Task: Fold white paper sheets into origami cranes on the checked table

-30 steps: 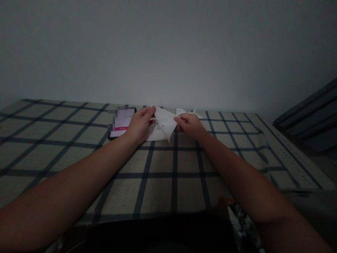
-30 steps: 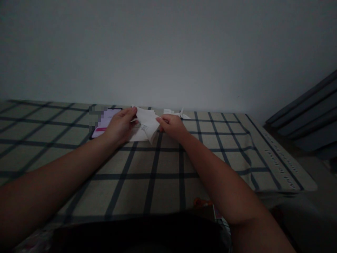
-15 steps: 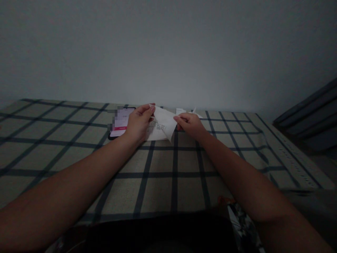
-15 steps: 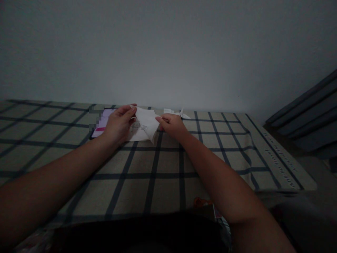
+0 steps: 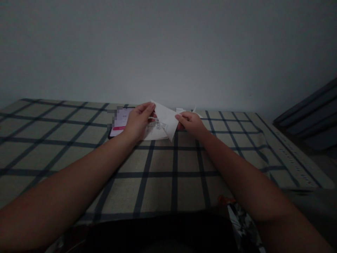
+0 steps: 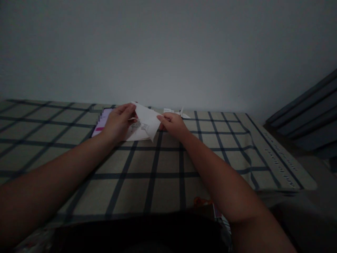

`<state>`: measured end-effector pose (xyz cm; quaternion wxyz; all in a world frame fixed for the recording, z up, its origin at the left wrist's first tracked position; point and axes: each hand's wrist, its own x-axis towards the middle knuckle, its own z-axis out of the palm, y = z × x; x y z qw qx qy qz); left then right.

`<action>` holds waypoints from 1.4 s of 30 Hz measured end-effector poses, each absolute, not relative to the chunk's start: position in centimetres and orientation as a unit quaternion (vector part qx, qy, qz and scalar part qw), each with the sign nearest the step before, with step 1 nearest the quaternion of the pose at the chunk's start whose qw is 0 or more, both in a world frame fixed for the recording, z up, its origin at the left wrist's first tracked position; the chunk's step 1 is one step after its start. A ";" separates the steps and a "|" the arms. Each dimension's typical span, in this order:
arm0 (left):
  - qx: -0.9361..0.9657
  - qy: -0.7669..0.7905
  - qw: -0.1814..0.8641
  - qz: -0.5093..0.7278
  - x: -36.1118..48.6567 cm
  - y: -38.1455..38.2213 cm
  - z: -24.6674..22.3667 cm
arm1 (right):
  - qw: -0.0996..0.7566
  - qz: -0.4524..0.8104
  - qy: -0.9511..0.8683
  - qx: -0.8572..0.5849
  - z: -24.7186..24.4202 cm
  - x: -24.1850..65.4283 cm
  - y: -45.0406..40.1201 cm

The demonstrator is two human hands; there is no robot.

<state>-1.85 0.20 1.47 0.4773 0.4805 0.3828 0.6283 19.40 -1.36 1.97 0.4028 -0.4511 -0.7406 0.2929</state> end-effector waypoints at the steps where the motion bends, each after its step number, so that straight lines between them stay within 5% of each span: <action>1: 0.505 0.385 0.481 0.605 -1.7 0.0 1.4 | 0.413 0.301 -0.732 -0.451 1.9 19.4 -1.3; 7: 0.621 0.464 0.441 0.452 -1.4 -1.5 1.8 | 0.459 0.354 -0.688 -0.437 1.8 19.3 -1.1; 15: 0.668 0.465 0.379 0.440 -1.7 -2.1 3.3 | 0.466 0.476 -0.623 -0.409 1.3 19.3 -0.6; 25: 0.625 0.445 0.459 0.448 -1.9 -1.0 1.5 | 0.371 0.280 -0.782 -0.415 1.9 19.7 -1.3; 29: 0.614 0.415 0.520 0.426 -1.8 -0.8 1.0 | 0.402 0.282 -0.763 -0.420 2.0 19.6 -1.4; 42: 0.682 0.445 0.435 0.384 -2.0 -1.4 1.6 | 0.403 0.404 -0.716 -0.402 1.7 19.1 -1.4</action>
